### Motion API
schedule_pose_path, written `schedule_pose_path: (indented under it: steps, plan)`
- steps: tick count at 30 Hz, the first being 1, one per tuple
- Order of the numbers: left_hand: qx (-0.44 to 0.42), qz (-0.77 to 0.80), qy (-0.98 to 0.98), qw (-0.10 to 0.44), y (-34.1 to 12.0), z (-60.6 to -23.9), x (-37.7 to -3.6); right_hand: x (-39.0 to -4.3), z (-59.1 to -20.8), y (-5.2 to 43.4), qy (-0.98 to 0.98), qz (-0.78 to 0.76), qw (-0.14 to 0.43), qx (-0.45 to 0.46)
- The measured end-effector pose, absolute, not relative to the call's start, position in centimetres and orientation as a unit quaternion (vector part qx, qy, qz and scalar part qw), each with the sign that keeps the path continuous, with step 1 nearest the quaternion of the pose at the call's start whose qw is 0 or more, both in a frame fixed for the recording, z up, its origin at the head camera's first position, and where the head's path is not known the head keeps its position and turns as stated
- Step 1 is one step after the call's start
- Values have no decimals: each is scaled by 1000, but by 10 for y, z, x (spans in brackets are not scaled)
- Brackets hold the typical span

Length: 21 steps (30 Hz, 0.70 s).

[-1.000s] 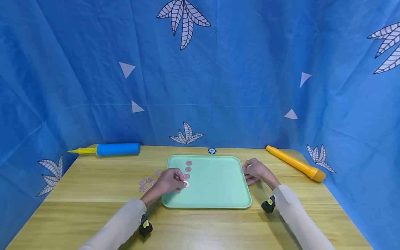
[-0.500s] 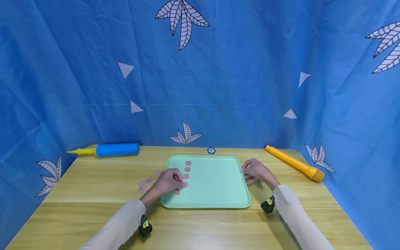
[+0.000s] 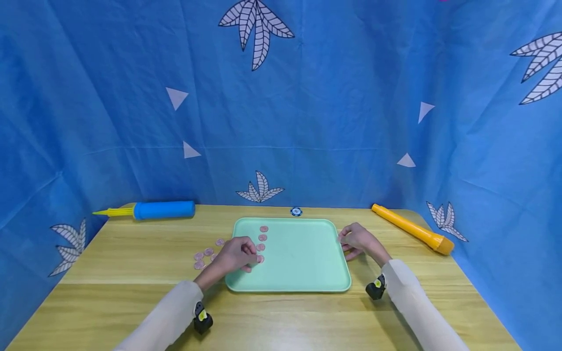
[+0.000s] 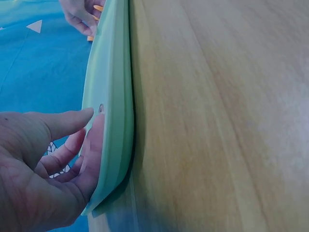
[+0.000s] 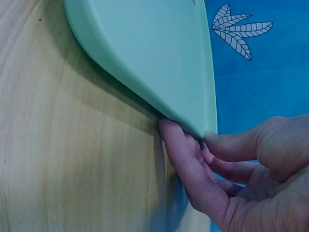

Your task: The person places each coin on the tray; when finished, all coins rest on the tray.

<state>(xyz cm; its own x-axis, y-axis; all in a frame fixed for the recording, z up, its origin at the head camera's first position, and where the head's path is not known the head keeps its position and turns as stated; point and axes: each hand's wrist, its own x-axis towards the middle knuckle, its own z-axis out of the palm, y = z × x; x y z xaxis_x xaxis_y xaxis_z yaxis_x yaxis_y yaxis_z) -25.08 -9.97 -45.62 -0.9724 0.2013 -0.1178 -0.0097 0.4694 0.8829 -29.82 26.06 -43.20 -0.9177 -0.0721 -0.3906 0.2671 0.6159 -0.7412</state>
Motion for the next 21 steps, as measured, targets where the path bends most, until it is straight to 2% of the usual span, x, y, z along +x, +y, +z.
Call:
schedule_pose_path:
  steps: [9,17,21]
  plan:
    - [123,539,828,96,-109,-462,-246,-299,-432,262,879,-429,197,62]
    - [108,547,830,20,-118,-462,-251,-298,-433,261,878,-433,197,56]
    - [101,546,832,-1,-128,-456,-255,-298,-432,261,878,-434,195,49]
